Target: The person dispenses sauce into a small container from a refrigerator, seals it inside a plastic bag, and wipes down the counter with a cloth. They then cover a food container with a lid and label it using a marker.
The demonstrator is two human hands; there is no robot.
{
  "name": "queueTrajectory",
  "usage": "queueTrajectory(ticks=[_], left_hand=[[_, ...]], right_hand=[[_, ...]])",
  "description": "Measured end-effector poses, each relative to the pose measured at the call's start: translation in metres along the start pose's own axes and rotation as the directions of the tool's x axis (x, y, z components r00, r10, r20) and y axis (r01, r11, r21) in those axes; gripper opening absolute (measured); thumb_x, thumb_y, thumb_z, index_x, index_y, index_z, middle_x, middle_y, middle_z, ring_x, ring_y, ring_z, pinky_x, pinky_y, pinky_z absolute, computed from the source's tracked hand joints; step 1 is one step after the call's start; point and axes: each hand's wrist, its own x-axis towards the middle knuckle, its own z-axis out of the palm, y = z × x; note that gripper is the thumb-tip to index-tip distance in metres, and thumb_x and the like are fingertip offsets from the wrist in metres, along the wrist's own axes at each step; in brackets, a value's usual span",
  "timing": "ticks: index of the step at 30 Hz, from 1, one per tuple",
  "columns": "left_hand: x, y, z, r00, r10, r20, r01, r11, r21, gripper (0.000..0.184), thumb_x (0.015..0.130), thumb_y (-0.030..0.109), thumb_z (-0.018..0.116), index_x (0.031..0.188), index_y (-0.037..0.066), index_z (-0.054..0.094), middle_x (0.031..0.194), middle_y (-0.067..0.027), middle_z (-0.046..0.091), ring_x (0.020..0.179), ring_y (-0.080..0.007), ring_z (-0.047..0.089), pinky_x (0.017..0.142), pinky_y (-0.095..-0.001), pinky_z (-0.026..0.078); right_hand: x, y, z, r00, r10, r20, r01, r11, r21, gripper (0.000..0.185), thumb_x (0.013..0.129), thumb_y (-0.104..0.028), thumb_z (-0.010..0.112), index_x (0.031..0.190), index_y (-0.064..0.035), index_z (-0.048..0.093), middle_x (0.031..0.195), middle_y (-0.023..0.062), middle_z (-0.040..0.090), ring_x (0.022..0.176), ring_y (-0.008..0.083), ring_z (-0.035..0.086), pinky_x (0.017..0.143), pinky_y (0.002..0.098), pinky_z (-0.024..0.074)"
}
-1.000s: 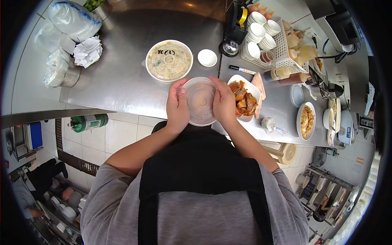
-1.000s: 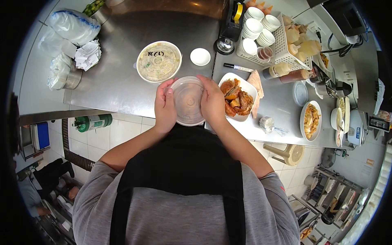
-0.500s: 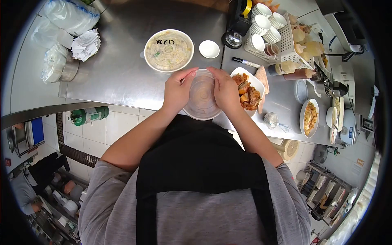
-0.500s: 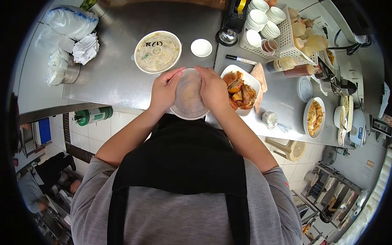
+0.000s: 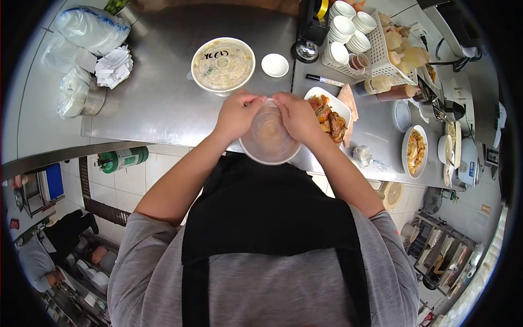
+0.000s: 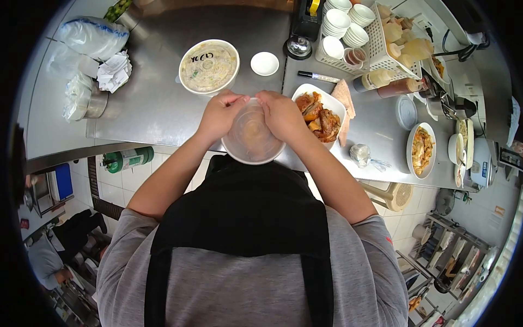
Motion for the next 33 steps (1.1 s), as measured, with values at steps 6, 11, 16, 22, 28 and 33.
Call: queueTrajectory(ticks=[6, 11, 16, 22, 28, 33], left_hand=[[-0.019, -0.001, 0.008, 0.990, -0.119, 0.069, 0.136, 0.930, -0.342, 0.026, 0.090, 0.021, 0.058, 0.097, -0.002, 0.068, 0.090, -0.0124, 0.068, 0.082, -0.0120, 0.061, 0.072, -0.0261, 0.047], [-0.021, -0.002, 0.015, 0.997, -0.073, 0.024, 0.076, 0.897, -0.435, 0.027, 0.093, 0.020, 0.055, 0.104, -0.001, 0.066, 0.093, -0.0091, 0.068, 0.082, -0.0103, 0.060, 0.073, -0.0249, 0.047], [-0.022, -0.006, 0.006, 0.995, 0.034, 0.089, 0.002, 0.927, -0.374, 0.028, 0.095, 0.019, 0.051, 0.110, 0.000, 0.064, 0.094, -0.0074, 0.067, 0.082, -0.0108, 0.060, 0.074, -0.0241, 0.048], [-0.025, -0.004, 0.005, 0.991, -0.125, -0.047, 0.092, 0.894, -0.439, 0.030, 0.096, 0.019, 0.047, 0.112, -0.001, 0.062, 0.100, -0.0090, 0.065, 0.089, -0.0124, 0.059, 0.082, -0.0266, 0.046], [-0.034, -0.005, 0.003, 0.988, -0.149, -0.038, 0.104, 0.830, -0.549, 0.036, 0.099, 0.021, 0.040, 0.125, -0.001, 0.052, 0.114, -0.0107, 0.060, 0.104, -0.0142, 0.055, 0.092, -0.0267, 0.042], [-0.036, -0.003, -0.003, 0.985, -0.151, 0.083, 0.173, 0.861, -0.478, 0.040, 0.100, 0.025, 0.039, 0.129, 0.000, 0.048, 0.120, -0.0107, 0.057, 0.108, -0.0141, 0.053, 0.094, -0.0260, 0.040]], right_hand=[[-0.015, 0.002, 0.011, 0.997, 0.038, -0.062, -0.030, 0.991, 0.127, 0.019, 0.092, -0.015, 0.047, 0.100, -0.0014, 0.058, 0.094, 0.0198, 0.061, 0.086, 0.0370, 0.059, 0.077, 0.0419, 0.0464], [-0.015, 0.004, 0.015, 0.994, 0.105, -0.020, -0.083, 0.875, 0.476, 0.025, 0.097, -0.022, 0.041, 0.105, -0.0021, 0.053, 0.087, 0.0183, 0.060, 0.082, 0.0318, 0.059, 0.077, 0.0372, 0.0448], [-0.013, 0.007, 0.015, 0.972, 0.217, 0.091, -0.235, 0.906, 0.353, 0.023, 0.097, -0.023, 0.041, 0.099, -0.0020, 0.050, 0.084, 0.0174, 0.059, 0.081, 0.0297, 0.059, 0.077, 0.0373, 0.0447], [-0.004, 0.012, 0.007, 0.969, 0.104, -0.226, -0.010, 0.924, 0.383, 0.026, 0.096, -0.024, 0.043, 0.106, -0.0017, 0.051, 0.096, 0.0177, 0.061, 0.092, 0.0307, 0.059, 0.082, 0.0359, 0.0446], [-0.021, -0.001, 0.019, 0.973, 0.031, -0.230, 0.001, 0.991, 0.138, 0.037, 0.095, -0.026, 0.044, 0.122, -0.0018, 0.050, 0.117, 0.0192, 0.056, 0.109, 0.0333, 0.054, 0.091, 0.0389, 0.0434], [-0.011, -0.015, 0.010, 0.991, 0.100, -0.087, -0.106, 0.993, -0.058, 0.038, 0.092, -0.025, 0.046, 0.123, -0.0022, 0.049, 0.119, 0.0181, 0.054, 0.108, 0.0343, 0.054, 0.090, 0.0404, 0.0440]])
